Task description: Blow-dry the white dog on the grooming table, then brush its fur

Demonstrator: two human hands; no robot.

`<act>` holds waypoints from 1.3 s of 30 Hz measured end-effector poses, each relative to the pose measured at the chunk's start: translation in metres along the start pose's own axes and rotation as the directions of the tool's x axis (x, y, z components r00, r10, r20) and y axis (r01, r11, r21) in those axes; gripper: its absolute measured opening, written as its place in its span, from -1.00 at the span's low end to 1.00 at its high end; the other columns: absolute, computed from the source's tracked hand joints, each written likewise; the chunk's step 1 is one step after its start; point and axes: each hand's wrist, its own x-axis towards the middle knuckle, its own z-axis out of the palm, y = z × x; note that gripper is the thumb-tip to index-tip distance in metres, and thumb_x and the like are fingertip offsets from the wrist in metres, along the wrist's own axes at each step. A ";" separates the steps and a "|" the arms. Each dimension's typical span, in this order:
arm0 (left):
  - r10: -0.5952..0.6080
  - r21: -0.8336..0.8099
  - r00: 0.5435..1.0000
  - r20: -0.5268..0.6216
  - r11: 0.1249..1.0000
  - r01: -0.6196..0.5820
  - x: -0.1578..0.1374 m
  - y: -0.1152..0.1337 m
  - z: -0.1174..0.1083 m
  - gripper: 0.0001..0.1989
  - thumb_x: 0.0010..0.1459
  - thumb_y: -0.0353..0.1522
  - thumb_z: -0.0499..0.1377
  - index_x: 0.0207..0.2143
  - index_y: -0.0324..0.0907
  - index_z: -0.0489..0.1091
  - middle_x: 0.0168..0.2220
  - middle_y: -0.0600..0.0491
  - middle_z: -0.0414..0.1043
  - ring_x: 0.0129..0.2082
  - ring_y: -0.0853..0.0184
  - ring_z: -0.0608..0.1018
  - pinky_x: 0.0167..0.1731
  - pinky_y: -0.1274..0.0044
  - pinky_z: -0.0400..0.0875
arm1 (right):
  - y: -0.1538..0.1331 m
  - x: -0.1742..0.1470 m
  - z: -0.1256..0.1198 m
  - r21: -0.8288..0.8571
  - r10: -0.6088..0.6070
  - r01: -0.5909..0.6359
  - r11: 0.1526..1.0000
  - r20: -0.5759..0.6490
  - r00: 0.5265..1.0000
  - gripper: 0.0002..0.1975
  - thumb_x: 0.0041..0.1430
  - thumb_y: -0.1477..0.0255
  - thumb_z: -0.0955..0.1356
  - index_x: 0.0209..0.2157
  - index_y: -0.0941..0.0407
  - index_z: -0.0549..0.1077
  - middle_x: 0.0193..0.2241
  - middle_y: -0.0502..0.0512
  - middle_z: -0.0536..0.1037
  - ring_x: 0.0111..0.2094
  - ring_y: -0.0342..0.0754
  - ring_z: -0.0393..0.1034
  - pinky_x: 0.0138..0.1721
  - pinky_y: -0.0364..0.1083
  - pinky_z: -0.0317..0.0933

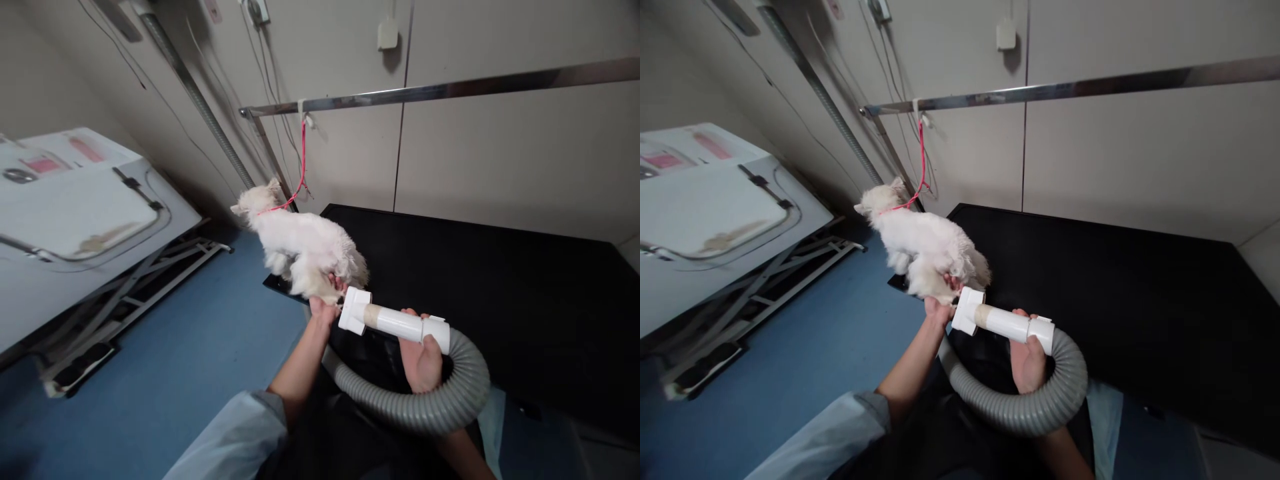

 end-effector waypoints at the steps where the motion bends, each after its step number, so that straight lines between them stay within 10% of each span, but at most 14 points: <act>1: 0.000 0.012 1.000 0.007 1.000 0.000 0.001 0.000 0.000 -0.73 0.33 -0.37 0.03 -0.36 -0.13 0.48 -0.41 0.01 0.58 -0.36 0.25 0.63 -0.10 0.33 0.57 | 0.000 0.001 0.001 -0.010 -0.018 0.018 1.000 0.023 1.000 -0.58 -0.07 0.09 0.50 -0.14 -0.11 0.50 -0.13 -0.01 0.64 0.05 0.19 0.47 0.27 0.38 0.13; 9: -0.014 0.165 0.996 0.092 0.986 -0.001 0.008 -0.007 0.004 -0.62 0.22 -0.43 0.06 0.04 -0.18 0.49 -0.27 -0.07 0.64 -0.16 0.15 0.65 0.06 0.28 0.51 | -0.006 -0.002 0.004 -0.115 -0.127 0.146 0.983 0.154 0.980 -0.53 -0.07 0.11 0.50 -0.09 -0.11 0.45 -0.08 0.04 0.61 0.05 0.19 0.46 0.19 0.32 0.23; 21: -0.255 0.432 0.965 0.057 0.878 0.206 -0.006 0.002 0.017 -0.78 0.30 -0.39 0.07 -0.29 -0.28 0.49 -0.32 -0.14 0.62 -0.40 0.21 0.63 -0.27 0.39 0.59 | -0.010 -0.005 -0.015 -0.119 -0.158 0.170 0.978 0.108 0.982 -0.51 -0.12 0.12 0.54 -0.11 -0.12 0.46 -0.08 0.02 0.60 0.07 0.22 0.46 0.24 0.38 0.15; 31: -0.280 0.488 0.959 -0.052 0.830 0.269 0.008 0.010 0.011 -0.74 0.19 -0.52 0.08 -0.13 -0.26 0.50 -0.29 -0.16 0.66 -0.22 0.08 0.69 -0.07 0.23 0.58 | -0.009 -0.007 -0.017 -0.144 -0.184 0.194 0.971 0.075 0.980 -0.49 -0.14 0.13 0.53 -0.11 -0.10 0.44 -0.08 0.04 0.60 0.07 0.24 0.47 0.26 0.44 0.09; 39: -0.348 0.428 0.937 0.040 0.853 0.298 0.020 0.013 0.003 -0.75 0.16 -0.51 0.14 -0.10 -0.28 0.45 -0.30 -0.17 0.63 -0.31 0.11 0.70 -0.26 0.29 0.66 | -0.006 -0.012 -0.012 -0.108 -0.210 0.224 0.969 0.124 0.970 -0.49 -0.09 0.15 0.53 -0.07 -0.10 0.44 -0.06 0.03 0.60 0.05 0.19 0.47 0.19 0.32 0.21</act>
